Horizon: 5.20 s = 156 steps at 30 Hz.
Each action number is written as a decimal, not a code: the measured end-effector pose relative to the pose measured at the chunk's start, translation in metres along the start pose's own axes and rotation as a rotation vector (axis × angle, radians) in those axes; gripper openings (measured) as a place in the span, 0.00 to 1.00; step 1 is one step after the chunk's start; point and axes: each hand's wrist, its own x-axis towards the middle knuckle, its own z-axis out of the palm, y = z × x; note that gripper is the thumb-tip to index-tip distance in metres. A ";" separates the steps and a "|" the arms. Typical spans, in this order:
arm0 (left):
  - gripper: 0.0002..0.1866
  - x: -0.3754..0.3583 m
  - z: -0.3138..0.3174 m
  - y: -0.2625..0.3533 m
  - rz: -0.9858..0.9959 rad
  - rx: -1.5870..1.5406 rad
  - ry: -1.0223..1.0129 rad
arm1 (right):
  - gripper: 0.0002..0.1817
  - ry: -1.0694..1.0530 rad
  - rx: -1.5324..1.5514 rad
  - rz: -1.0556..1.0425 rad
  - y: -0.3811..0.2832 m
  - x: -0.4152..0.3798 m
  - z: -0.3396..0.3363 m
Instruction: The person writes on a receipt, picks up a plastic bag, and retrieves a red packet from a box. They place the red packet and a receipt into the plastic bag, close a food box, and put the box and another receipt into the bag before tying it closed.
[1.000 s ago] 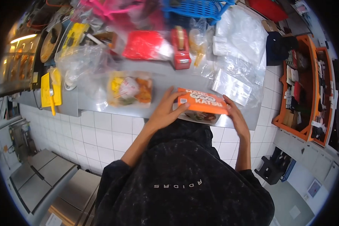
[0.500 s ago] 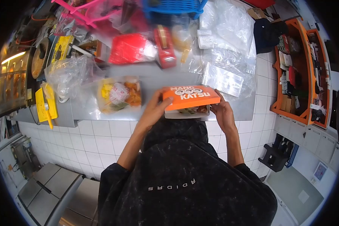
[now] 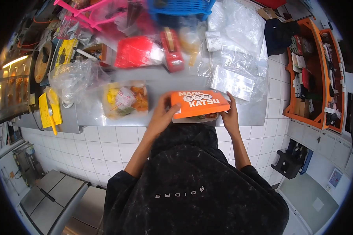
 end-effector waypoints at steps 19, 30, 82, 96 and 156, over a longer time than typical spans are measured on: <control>0.42 -0.012 0.012 -0.002 -0.192 -0.119 0.104 | 0.51 -0.361 0.330 0.469 -0.041 0.004 -0.032; 0.35 -0.009 0.014 -0.031 -0.112 -0.104 0.113 | 0.31 -0.282 -0.035 0.391 -0.053 0.009 -0.011; 0.32 0.002 -0.010 -0.054 0.214 0.501 -0.099 | 0.29 -0.011 -0.327 -0.014 -0.002 0.000 0.032; 0.50 -0.008 -0.020 -0.047 0.437 0.691 -0.111 | 0.46 -0.283 -0.674 -0.302 -0.029 -0.005 0.013; 0.28 -0.044 -0.234 -0.005 0.413 0.854 1.037 | 0.64 -0.740 -0.764 -0.229 -0.101 -0.012 0.069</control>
